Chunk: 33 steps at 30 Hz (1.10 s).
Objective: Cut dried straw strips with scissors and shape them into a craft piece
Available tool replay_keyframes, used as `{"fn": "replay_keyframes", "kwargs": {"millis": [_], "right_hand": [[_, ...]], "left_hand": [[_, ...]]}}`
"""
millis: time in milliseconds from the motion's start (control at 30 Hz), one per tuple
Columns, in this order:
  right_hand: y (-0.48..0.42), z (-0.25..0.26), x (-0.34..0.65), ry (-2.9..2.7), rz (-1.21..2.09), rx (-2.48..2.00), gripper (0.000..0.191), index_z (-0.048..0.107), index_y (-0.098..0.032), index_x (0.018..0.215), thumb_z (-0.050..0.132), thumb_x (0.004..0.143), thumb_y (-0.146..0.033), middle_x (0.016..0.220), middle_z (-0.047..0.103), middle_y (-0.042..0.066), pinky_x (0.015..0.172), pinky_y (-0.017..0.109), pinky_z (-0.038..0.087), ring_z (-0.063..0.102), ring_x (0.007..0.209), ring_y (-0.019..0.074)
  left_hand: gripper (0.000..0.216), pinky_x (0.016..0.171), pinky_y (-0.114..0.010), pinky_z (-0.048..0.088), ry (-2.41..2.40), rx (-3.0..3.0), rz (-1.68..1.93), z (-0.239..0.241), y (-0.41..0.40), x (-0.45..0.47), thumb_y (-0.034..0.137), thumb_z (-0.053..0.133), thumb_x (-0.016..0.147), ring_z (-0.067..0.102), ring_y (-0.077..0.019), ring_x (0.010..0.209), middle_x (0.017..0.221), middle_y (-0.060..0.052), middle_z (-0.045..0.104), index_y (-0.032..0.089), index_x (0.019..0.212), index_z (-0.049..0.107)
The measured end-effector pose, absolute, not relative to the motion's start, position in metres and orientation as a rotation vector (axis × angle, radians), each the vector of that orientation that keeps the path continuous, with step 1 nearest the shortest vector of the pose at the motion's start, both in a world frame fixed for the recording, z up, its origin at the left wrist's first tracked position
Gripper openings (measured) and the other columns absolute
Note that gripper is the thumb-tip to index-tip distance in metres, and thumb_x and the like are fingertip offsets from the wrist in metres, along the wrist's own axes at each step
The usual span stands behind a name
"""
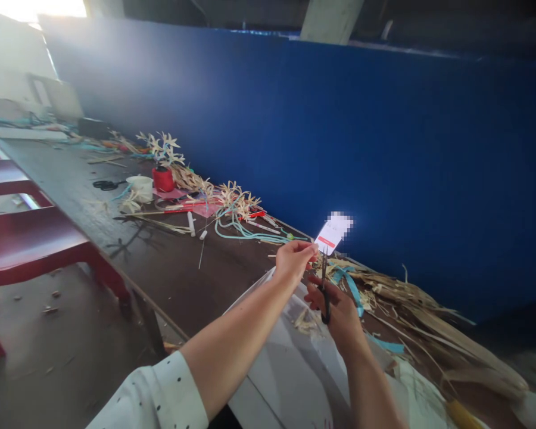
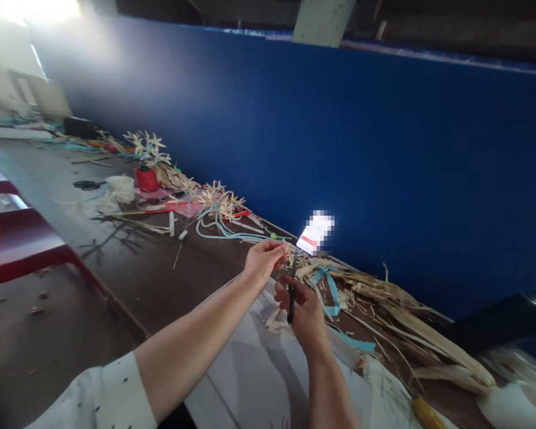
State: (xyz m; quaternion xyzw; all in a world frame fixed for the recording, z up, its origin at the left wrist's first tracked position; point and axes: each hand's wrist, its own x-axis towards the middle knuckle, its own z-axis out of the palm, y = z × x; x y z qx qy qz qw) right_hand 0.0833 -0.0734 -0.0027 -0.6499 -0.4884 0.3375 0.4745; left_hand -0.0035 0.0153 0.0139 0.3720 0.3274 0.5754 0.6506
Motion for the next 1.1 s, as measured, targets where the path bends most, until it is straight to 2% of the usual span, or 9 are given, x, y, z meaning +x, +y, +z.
{"fn": "replay_keyframes", "kwargs": {"millis": [400, 867, 1100], "right_hand": [[-0.073, -0.0055, 0.0832, -1.142, 0.843, -1.532, 0.047, 0.069, -0.016, 0.094, 0.074, 0.058, -0.047, 0.056, 0.062, 0.004, 0.046, 0.026, 0.04, 0.053, 0.05, 0.0153], [-0.0729, -0.0111, 0.09, -1.217, 0.842, -1.52, 0.045, 0.066, -0.015, 0.1, 0.069, 0.066, -0.044, 0.055, 0.059, 0.001, 0.045, 0.024, 0.037, 0.049, 0.046, 0.0118], [-0.0723, -0.0121, 0.0908, -1.18, 0.832, -1.505, 0.044, 0.068, -0.017, 0.098, 0.07, 0.065, -0.047, 0.053, 0.058, 0.001, 0.044, 0.024, 0.037, 0.051, 0.045, 0.0122]], "left_hand": [[0.019, 0.048, -0.018, 0.039, 0.797, 0.881, 1.249, 0.0141, 0.0158, -0.0047, 0.031, 0.066, 0.065, 0.056, -0.0092, 0.058, 0.065, -0.001, 0.062, 0.014, 0.07, 0.062], [0.019, 0.048, -0.018, 0.04, 0.827, 0.892, 1.228, 0.0138, 0.0159, -0.0046, 0.032, 0.065, 0.066, 0.056, -0.0097, 0.059, 0.067, -0.002, 0.063, 0.014, 0.072, 0.061], [0.02, 0.047, -0.017, 0.038, 0.801, 0.881, 1.24, 0.014, 0.015, -0.0052, 0.032, 0.065, 0.066, 0.054, -0.0086, 0.056, 0.064, -0.001, 0.062, 0.014, 0.071, 0.061]]}}
